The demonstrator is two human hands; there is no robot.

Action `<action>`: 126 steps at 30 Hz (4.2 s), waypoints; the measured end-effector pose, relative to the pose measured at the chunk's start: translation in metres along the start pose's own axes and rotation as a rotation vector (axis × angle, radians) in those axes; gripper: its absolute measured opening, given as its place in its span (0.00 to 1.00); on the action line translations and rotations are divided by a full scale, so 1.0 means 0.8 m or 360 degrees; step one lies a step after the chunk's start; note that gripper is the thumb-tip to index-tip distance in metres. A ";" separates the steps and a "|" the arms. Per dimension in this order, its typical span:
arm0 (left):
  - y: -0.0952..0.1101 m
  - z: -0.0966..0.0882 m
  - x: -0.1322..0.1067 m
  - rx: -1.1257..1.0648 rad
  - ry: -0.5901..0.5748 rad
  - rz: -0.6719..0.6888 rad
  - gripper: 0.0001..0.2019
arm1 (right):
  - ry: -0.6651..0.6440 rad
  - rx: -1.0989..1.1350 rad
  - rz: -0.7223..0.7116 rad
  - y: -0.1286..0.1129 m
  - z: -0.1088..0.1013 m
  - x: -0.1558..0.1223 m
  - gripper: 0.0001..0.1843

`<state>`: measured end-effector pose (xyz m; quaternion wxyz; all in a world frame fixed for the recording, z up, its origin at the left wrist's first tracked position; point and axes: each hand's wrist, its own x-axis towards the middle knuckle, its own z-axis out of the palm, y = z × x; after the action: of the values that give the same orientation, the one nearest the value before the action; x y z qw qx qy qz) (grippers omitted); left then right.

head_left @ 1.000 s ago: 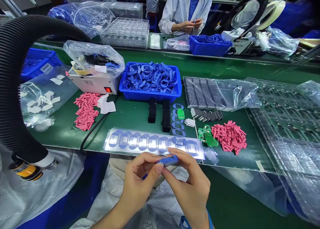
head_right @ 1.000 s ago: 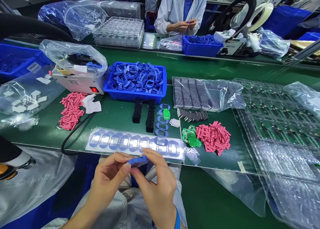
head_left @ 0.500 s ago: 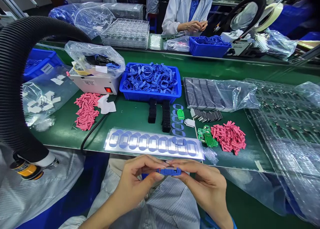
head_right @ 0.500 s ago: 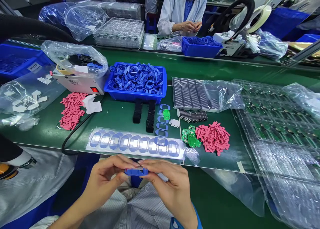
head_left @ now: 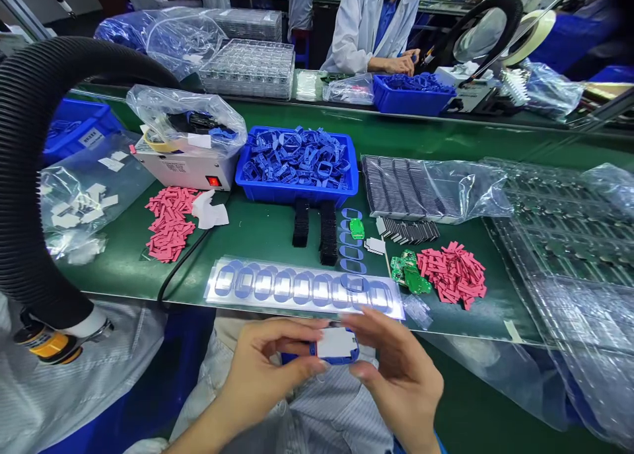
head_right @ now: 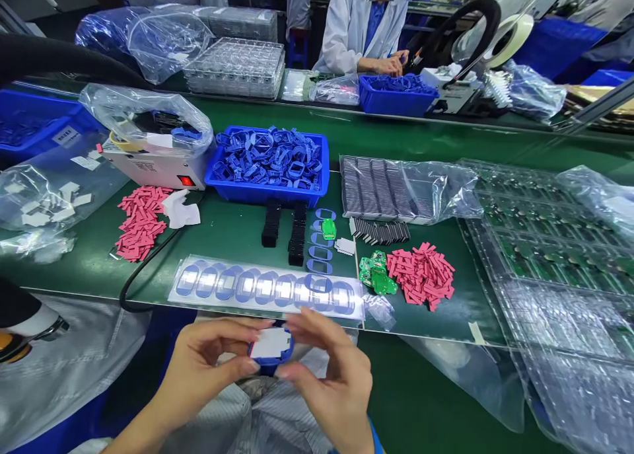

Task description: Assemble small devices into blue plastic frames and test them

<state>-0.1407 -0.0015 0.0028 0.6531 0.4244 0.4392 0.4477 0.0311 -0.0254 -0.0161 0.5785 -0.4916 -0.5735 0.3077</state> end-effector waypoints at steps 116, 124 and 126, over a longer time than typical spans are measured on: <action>-0.007 0.024 0.005 -0.0023 0.0107 0.0285 0.15 | -0.0615 -0.0993 -0.0874 -0.056 -0.035 0.042 0.28; -0.010 0.033 0.006 -0.0436 0.0035 -0.0025 0.15 | -0.0572 -0.1082 -0.0854 -0.048 -0.039 0.029 0.30; -0.008 0.037 0.007 -0.0417 0.0107 -0.0022 0.10 | -0.0568 -0.1036 -0.0861 -0.045 -0.037 0.026 0.28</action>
<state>-0.1100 -0.0024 0.0034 0.6909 0.3171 0.4016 0.5106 0.0558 -0.0246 0.0288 0.3457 -0.4198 -0.8387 0.0293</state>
